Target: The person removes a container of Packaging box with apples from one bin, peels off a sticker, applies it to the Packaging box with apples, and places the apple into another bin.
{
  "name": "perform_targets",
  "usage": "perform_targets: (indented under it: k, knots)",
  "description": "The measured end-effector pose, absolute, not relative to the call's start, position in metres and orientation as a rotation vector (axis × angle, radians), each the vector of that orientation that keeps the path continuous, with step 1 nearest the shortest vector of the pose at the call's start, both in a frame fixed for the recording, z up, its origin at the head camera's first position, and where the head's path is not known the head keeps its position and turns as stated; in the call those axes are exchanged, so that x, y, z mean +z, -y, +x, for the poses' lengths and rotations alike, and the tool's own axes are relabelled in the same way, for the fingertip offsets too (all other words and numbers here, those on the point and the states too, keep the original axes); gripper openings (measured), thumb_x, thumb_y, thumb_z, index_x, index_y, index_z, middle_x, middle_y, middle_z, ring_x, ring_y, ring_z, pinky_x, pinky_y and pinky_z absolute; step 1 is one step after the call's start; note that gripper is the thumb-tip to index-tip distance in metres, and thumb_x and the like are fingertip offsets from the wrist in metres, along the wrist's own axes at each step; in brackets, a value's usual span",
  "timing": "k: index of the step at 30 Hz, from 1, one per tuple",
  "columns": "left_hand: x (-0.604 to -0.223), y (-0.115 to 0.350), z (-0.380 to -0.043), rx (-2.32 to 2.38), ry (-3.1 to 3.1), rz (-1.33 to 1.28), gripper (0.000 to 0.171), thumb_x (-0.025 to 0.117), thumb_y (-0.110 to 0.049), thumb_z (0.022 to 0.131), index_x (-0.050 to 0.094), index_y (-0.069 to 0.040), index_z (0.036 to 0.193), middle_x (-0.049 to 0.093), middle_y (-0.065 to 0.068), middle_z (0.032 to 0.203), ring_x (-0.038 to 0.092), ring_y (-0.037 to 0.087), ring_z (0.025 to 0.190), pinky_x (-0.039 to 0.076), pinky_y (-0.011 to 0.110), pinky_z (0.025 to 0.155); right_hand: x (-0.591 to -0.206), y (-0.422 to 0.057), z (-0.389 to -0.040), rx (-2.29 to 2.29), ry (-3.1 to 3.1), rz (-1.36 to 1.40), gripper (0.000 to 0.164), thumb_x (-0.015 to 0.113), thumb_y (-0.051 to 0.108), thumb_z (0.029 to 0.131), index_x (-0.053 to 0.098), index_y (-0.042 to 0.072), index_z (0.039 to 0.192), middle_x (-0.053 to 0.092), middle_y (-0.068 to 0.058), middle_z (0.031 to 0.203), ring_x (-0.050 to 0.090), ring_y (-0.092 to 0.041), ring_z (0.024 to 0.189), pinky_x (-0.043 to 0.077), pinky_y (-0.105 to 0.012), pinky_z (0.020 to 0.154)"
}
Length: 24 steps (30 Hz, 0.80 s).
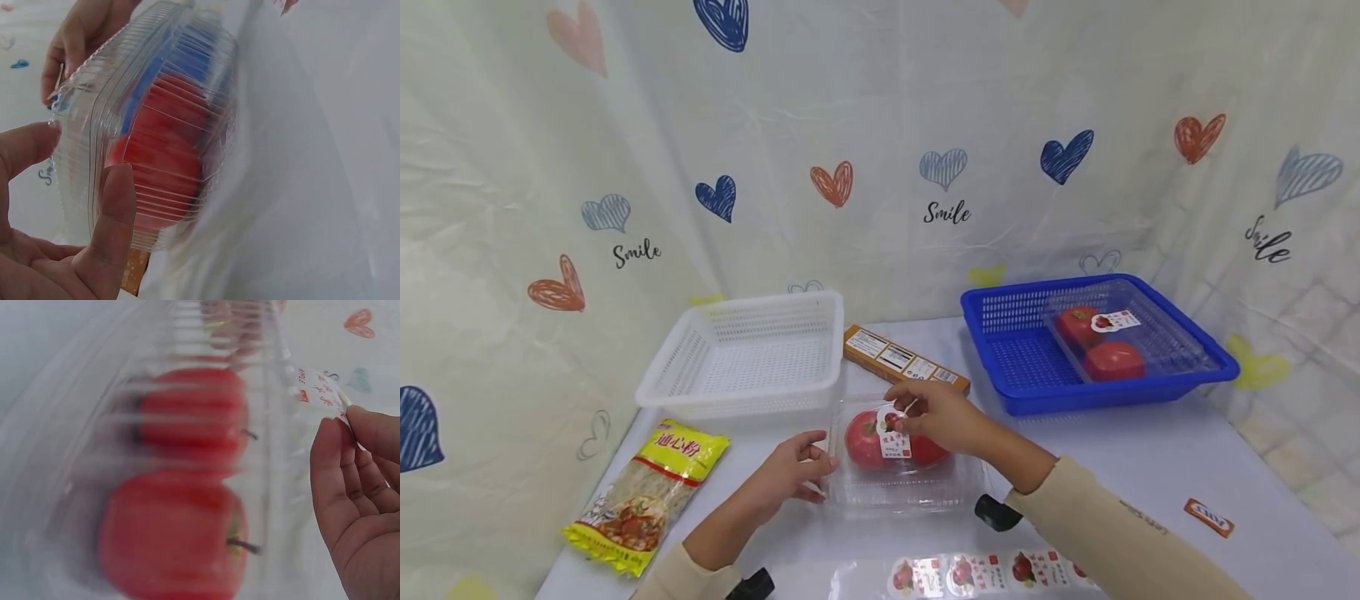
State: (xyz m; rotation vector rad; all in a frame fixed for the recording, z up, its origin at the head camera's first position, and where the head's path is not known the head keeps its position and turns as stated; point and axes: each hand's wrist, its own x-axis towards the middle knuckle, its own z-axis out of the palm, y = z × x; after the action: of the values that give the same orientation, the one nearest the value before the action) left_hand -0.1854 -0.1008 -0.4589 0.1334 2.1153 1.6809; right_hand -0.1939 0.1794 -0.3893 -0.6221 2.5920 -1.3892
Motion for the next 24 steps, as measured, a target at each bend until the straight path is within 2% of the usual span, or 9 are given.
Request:
perform_targets:
  k: [7,11,15,19,24]
  knots:
    - [-0.460,0.101,-0.186,1.687,-2.104,0.158,0.079,0.075,-0.024,0.087,0.030,0.005,0.146,0.058,0.012,0.097,0.065,0.022,0.075,0.059,0.037,0.065,-0.389,-0.183,-0.196,-1.514,-2.558,-0.533,0.033,0.072,0.004,0.086,0.064,0.007,0.118,0.062,-0.007,0.103,0.060,-0.024,0.090,0.056,-0.031,0.073]
    - [-0.460,0.102,-0.186,1.677,-2.109,0.158,0.080,0.075,-0.024,0.087,0.030,0.005,0.146,0.058,0.012,0.097,0.065,0.022,0.075,0.059,0.037,0.066,-0.397,-0.182,-0.194,-1.409,-2.601,-0.599,0.034,0.072,0.005,0.087,0.064,0.007,0.120,0.063,-0.004,0.102,0.060,-0.021,0.091,0.055,-0.028,0.076]
    - [-0.461,0.102,-0.186,1.672,-2.111,0.151,0.080,0.075,-0.025,0.087,0.030,0.003,0.147,0.059,0.012,0.097,0.065,0.022,0.075,0.059,0.037,0.066,-0.404,-0.180,-0.192,-1.326,-2.675,-0.659,0.035,0.072,0.005,0.087,0.064,0.012,0.121,0.065,-0.002,0.104,0.061,-0.020,0.091,0.056,-0.031,0.077]
    - [-0.461,0.103,-0.185,1.672,-2.111,0.152,0.083,0.076,-0.028,0.086,0.030,0.003,0.147,0.058,0.011,0.098,0.065,0.023,0.076,0.059,0.037,0.067,-0.407,-0.178,-0.192,-1.307,-2.725,-0.683,0.040,0.074,0.002,0.084,0.064,0.013,0.121,0.065,-0.002,0.106,0.063,-0.020,0.091,0.056,-0.032,0.077]
    - [-0.460,0.104,-0.184,1.681,-2.102,0.169,0.082,0.075,-0.026,0.087,0.028,0.004,0.148,0.058,0.011,0.098,0.065,0.023,0.077,0.059,0.038,0.067,-0.408,-0.177,-0.191,-1.312,-2.760,-0.693,0.047,0.077,-0.001,0.081,0.063,0.011,0.124,0.065,0.002,0.101,0.063,-0.017,0.087,0.056,-0.028,0.074]
